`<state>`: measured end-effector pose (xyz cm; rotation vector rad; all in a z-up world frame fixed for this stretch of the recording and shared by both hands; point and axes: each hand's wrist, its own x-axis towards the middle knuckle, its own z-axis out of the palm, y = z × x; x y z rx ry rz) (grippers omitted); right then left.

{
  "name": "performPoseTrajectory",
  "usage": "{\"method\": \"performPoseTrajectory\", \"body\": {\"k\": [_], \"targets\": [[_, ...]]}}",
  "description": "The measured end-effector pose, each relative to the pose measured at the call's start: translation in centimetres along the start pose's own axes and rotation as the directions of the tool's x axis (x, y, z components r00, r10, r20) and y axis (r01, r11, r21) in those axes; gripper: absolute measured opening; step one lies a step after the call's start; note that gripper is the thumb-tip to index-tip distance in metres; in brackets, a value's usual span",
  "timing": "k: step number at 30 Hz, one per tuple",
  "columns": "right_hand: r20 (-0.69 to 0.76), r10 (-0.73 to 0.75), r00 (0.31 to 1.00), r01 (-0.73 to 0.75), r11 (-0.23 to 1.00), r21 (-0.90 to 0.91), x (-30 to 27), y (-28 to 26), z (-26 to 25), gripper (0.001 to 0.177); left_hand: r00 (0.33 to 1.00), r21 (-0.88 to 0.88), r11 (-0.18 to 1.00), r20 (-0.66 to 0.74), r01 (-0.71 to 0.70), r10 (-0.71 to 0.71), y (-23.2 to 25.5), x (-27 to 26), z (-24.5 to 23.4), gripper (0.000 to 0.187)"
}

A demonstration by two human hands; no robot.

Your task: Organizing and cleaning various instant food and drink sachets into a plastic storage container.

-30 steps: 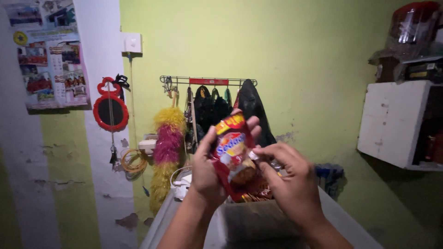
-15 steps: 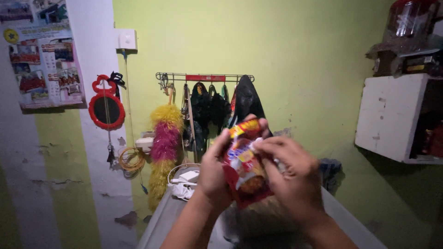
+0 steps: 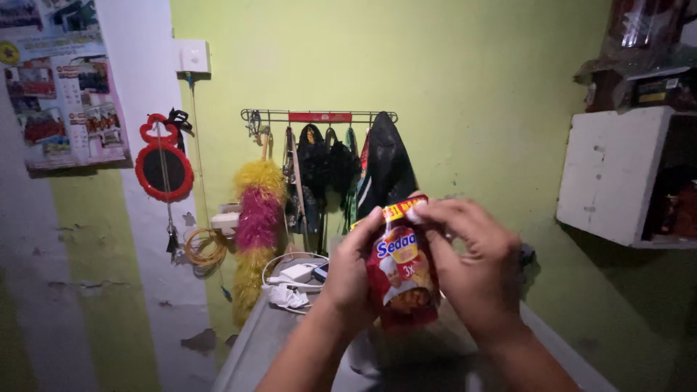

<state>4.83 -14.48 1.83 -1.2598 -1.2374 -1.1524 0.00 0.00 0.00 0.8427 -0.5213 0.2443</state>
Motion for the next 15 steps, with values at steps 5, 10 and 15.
{"method": "performPoseTrajectory", "body": {"k": [5,10,15], "targets": [[-0.015,0.06,0.998,-0.06,0.998,0.02,-0.2,-0.2,0.6,0.024,0.997,0.046,0.997,0.057,-0.057,0.054,0.0,0.5,-0.5,0.056],[0.054,0.02,0.998,-0.022,0.999,0.03,-1.3,-0.9,1.5,0.025,0.99,0.01,0.991,0.04,-0.135,0.135,1.0,0.4,-0.2,0.059],[0.038,0.018,0.999,-0.02,0.999,0.049,-0.6,-0.9,0.8,0.024,0.99,0.034,0.993,0.087,-0.112,0.109,0.8,0.1,0.6,0.058]]}}
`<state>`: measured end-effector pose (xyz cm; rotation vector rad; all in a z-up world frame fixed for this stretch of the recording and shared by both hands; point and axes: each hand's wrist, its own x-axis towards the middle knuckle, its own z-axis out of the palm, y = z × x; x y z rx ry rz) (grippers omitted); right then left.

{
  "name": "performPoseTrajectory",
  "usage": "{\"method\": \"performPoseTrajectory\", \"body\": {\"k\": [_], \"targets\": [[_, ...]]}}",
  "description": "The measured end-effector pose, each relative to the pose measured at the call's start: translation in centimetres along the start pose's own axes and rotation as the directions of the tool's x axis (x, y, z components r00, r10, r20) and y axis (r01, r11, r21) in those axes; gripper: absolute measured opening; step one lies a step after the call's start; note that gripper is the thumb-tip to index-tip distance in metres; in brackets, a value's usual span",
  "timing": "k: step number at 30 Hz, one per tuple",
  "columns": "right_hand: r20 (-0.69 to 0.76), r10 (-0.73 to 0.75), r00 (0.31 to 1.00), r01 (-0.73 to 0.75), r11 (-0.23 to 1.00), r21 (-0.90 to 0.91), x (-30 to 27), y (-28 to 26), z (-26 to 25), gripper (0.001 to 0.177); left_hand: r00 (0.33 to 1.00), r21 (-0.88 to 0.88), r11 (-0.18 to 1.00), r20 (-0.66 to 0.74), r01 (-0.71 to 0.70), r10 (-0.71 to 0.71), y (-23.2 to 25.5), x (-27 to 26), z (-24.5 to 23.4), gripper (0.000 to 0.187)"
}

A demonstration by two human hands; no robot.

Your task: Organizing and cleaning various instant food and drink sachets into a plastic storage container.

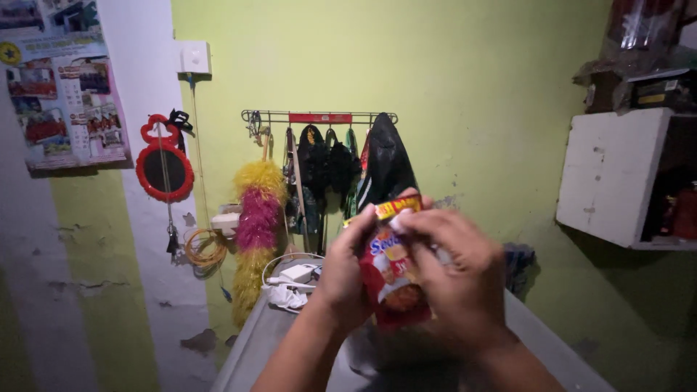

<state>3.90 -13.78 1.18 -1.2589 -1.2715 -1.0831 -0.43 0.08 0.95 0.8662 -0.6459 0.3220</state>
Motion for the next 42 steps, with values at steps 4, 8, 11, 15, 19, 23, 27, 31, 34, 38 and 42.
{"method": "performPoseTrajectory", "body": {"k": [4,8,11,15,19,23,27,31,34,38,42], "targets": [[-0.07,0.083,0.994,-0.082,0.996,0.018,0.2,0.5,-0.3,0.027,0.998,0.084,0.995,-0.001,0.055,-0.055,-1.5,0.1,-0.3,0.058],[-0.013,0.003,1.0,-0.003,1.0,0.016,-0.5,-0.4,0.5,0.024,0.995,0.053,0.998,-0.098,0.029,-0.024,-1.4,0.5,-0.5,0.056],[0.09,-0.072,0.993,0.065,0.994,0.083,-0.8,-0.3,0.8,0.027,0.997,-0.042,0.999,-0.07,-0.026,0.023,-0.6,0.5,-1.0,0.055],[0.132,-0.055,0.99,0.046,0.996,0.07,-0.2,0.7,0.4,0.026,0.996,-0.16,0.983,0.018,-0.085,0.089,0.1,0.2,-0.7,0.055],[0.038,0.042,0.998,-0.042,0.999,0.005,-0.3,1.0,0.5,0.021,0.996,-0.072,0.995,-0.068,-0.069,0.064,-0.3,0.5,-0.3,0.056],[0.159,-0.027,0.987,0.017,0.998,0.064,-1.1,0.2,1.1,0.022,0.982,-0.068,0.987,-0.136,-0.144,0.134,0.1,0.9,-1.9,0.056],[0.279,-0.185,0.942,0.142,0.975,0.168,-0.9,-0.3,1.1,0.025,0.962,-0.104,0.977,-0.221,-0.188,0.162,2.0,0.7,-2.7,0.055],[0.41,-0.238,0.88,0.086,0.93,0.357,0.0,-0.5,0.7,0.042,0.926,-0.051,0.981,-0.343,-0.188,0.159,4.0,0.1,-2.8,0.055],[0.389,-0.297,0.872,0.209,0.944,0.254,-0.4,0.3,1.0,0.044,0.882,-0.023,0.984,-0.447,-0.179,0.15,4.1,0.3,-3.5,0.054],[0.305,-0.043,0.951,-0.016,0.982,0.19,-0.5,1.6,0.8,0.031,0.852,0.101,0.982,-0.489,-0.157,0.186,3.1,0.4,-2.6,0.066],[0.189,0.5,0.845,-0.532,0.751,0.392,-0.4,5.6,1.3,0.02,0.905,0.302,0.953,-0.394,-0.04,0.163,2.6,0.7,-2.1,0.078]]}}
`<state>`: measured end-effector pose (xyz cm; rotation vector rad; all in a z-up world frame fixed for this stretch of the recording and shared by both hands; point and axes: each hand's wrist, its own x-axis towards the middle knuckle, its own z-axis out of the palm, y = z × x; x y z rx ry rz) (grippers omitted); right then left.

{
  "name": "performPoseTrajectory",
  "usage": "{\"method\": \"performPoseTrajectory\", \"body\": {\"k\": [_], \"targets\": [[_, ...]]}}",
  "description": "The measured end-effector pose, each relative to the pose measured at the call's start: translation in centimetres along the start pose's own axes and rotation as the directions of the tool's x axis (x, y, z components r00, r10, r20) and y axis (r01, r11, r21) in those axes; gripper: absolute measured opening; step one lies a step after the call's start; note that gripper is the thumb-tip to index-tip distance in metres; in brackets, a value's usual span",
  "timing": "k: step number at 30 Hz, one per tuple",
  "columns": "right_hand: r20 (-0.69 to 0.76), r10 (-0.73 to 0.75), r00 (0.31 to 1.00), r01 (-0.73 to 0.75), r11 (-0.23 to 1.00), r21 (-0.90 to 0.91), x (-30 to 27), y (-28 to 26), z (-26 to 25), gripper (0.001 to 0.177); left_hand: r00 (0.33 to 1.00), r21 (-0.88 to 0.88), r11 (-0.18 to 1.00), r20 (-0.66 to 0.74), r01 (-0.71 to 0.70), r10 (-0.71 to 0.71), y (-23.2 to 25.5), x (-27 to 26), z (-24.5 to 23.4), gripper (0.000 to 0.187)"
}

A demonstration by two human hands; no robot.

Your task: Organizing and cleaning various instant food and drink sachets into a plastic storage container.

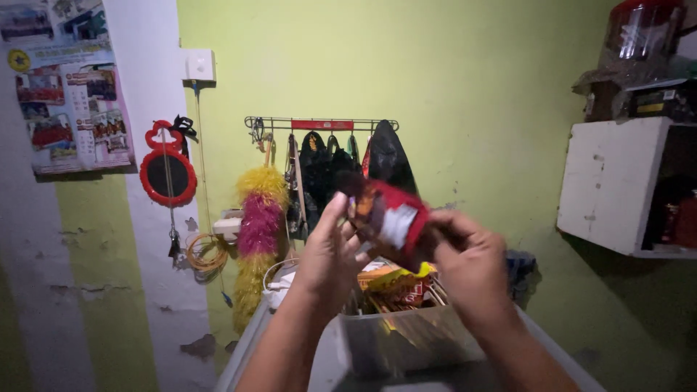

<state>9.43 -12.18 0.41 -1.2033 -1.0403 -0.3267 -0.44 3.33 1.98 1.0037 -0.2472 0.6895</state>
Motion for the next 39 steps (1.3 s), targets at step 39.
{"method": "performPoseTrajectory", "body": {"k": [39], "targets": [[0.113,-0.28,0.953,0.302,0.88,-0.366,-1.1,-4.4,0.0,0.028,0.966,-0.189,0.967,0.226,0.171,-0.127,-3.5,-1.8,2.9,0.076]]}}
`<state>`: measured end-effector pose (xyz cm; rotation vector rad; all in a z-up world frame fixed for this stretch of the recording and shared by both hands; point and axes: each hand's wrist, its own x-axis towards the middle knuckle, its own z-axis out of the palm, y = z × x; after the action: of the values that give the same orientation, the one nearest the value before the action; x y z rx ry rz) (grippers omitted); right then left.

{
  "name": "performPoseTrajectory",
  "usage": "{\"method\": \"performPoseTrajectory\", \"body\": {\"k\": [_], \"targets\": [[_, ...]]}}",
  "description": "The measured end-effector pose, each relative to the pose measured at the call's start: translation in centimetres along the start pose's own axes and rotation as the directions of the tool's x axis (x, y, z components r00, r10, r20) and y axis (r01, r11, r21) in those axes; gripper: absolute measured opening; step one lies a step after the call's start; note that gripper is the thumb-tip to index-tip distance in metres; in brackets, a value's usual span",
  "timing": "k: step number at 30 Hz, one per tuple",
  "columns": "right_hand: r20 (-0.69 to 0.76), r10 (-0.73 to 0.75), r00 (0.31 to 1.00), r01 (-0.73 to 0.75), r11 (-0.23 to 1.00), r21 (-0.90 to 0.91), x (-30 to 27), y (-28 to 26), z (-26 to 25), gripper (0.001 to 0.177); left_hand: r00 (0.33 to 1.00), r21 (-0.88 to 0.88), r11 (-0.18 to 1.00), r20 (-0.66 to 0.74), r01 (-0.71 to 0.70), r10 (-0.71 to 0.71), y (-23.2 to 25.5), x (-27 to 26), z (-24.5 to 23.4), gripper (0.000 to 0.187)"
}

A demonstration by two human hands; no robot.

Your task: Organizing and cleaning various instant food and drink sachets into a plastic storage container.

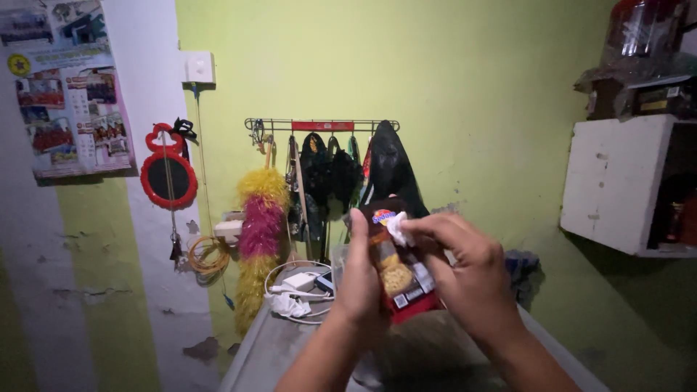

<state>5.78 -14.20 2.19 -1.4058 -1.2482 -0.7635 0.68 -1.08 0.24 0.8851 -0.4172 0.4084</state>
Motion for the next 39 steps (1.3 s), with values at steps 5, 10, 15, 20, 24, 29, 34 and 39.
{"method": "performPoseTrajectory", "body": {"k": [5,10,15,20,24,29,34,39], "targets": [[0.075,-0.122,0.99,0.127,0.99,-0.059,-0.8,0.1,1.0,0.028,0.998,0.017,0.999,-0.039,-0.042,0.043,-0.4,0.9,-1.8,0.076],[0.065,-0.207,0.976,0.208,0.978,-0.012,-0.9,0.2,1.4,0.01,0.997,-0.017,0.999,-0.072,-0.027,0.026,-1.4,1.7,-2.3,0.085],[-0.057,0.286,0.956,-0.291,0.952,-0.096,-0.5,-0.7,1.6,0.016,0.998,0.002,1.0,0.06,-0.028,0.027,-1.9,1.2,-1.1,0.073],[-0.017,0.063,0.998,-0.064,0.997,-0.049,-0.6,1.1,2.2,0.029,0.999,0.017,0.999,0.032,-0.038,0.038,-1.4,1.9,-2.3,0.074],[0.082,-0.095,0.992,0.087,0.992,0.095,-1.5,2.7,3.3,0.023,0.994,-0.047,0.996,-0.085,-0.076,0.072,-1.0,2.8,-3.9,0.074],[0.126,-0.1,0.987,0.094,0.994,0.051,-1.5,1.1,3.4,0.024,0.984,-0.088,0.99,-0.155,-0.107,0.092,0.6,2.1,-3.0,0.077],[0.112,-0.075,0.991,0.079,0.996,-0.034,-1.9,1.1,3.7,0.025,0.982,-0.109,0.992,-0.182,-0.063,0.043,-0.1,2.4,-3.7,0.076],[0.153,0.024,0.988,-0.055,0.977,0.204,-1.3,2.7,3.5,0.023,0.972,-0.029,0.989,-0.188,-0.146,0.138,-0.5,3.1,-4.0,0.076]]}}
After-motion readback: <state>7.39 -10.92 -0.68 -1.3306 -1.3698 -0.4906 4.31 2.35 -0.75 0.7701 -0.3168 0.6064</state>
